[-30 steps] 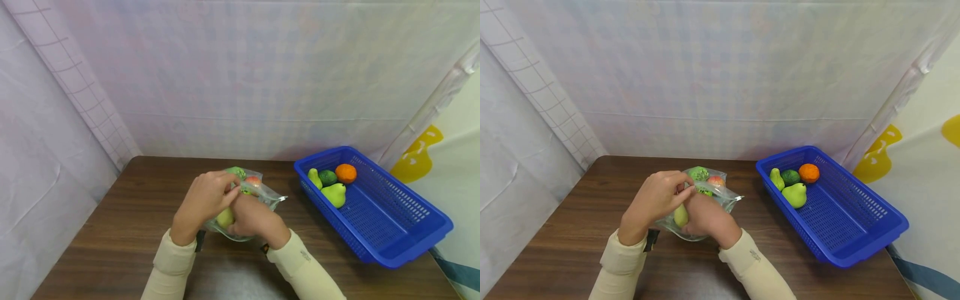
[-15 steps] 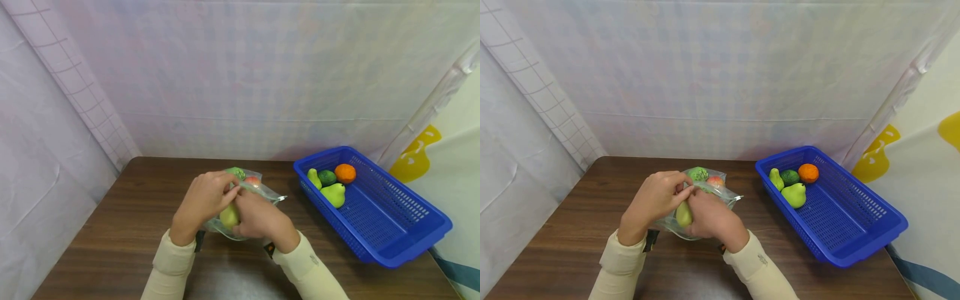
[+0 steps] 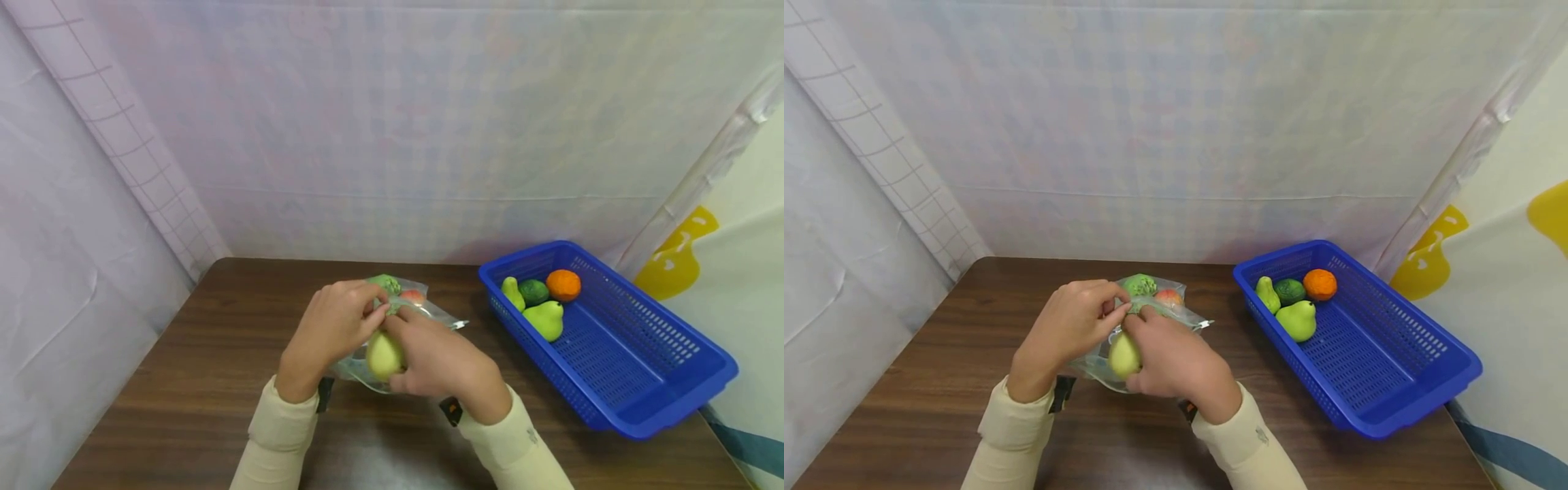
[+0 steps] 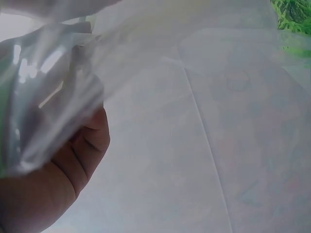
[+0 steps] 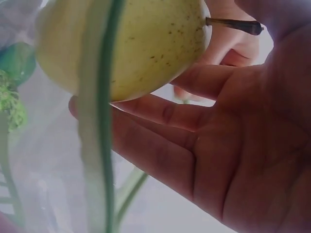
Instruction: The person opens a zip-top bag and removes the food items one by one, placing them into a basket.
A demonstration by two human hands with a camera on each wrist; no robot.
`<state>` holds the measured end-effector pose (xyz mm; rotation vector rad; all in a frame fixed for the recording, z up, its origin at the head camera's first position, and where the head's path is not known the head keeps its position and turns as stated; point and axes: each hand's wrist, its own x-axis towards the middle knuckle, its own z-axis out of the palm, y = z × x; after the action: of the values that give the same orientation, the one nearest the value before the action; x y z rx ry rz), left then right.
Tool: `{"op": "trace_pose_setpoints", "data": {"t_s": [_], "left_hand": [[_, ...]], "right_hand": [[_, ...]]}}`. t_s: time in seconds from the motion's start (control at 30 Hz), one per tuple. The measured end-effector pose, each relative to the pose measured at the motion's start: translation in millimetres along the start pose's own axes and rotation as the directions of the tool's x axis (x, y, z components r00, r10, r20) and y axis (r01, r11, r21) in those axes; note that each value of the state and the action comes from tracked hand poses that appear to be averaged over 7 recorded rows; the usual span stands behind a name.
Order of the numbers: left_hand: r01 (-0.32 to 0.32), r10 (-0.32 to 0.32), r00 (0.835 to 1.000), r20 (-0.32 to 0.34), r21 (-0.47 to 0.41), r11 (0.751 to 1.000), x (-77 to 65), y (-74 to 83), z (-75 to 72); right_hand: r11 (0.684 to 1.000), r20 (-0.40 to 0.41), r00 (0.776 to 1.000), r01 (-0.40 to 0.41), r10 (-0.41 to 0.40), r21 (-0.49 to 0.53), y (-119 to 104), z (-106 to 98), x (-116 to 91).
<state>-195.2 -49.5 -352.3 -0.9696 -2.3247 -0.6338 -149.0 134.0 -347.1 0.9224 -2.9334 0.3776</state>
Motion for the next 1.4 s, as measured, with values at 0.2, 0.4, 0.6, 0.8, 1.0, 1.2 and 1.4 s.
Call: {"op": "trace_pose_setpoints", "data": {"t_s": [0.2,0.4,0.6,0.8,1.0,1.2,1.4], "left_hand": [[0.002,-0.003,1.0,0.002,0.008,1.0,0.2,1.0,-1.7],[0.006,-0.006,1.0,0.005,0.001,1.0,-0.3,1.1,-2.0],[0.007,-0.008,1.0,0.009,0.007,1.0,-0.5,0.1,-1.5],[0.011,-0.011,1.0,0.014,0.003,1.0,-0.3,1.5,-3.3],[0.004,-0.004,1.0,0.001,0.014,1.0,-0.3,1.3,-3.8],[0.01,-0.01,1.0,0.006,0.026,1.0,0.2,0.9,-4.2],[0.015,-0.015,1.0,0.004,0.031,0.999,1.0,0.1,-3.6]], "right_hand": [[1.0,-0.028,1.0,0.014,-0.014,-0.004,-3,-8,-10],[1.0,-0.067,0.998,0.021,-0.02,0.007,-7,-18,-21],[0.997,-0.115,0.992,0.053,-0.047,0.051,-10,-30,-36],[0.995,-0.192,0.978,0.091,-0.08,0.05,-10,-39,-50],[0.995,-0.24,0.97,0.065,-0.046,0.071,-7,-47,-60],[0.995,-0.282,0.959,0.059,-0.034,0.082,1,-56,-70],[0.998,-0.37,0.929,0.027,-0.002,0.063,16,-75,-81]]}}
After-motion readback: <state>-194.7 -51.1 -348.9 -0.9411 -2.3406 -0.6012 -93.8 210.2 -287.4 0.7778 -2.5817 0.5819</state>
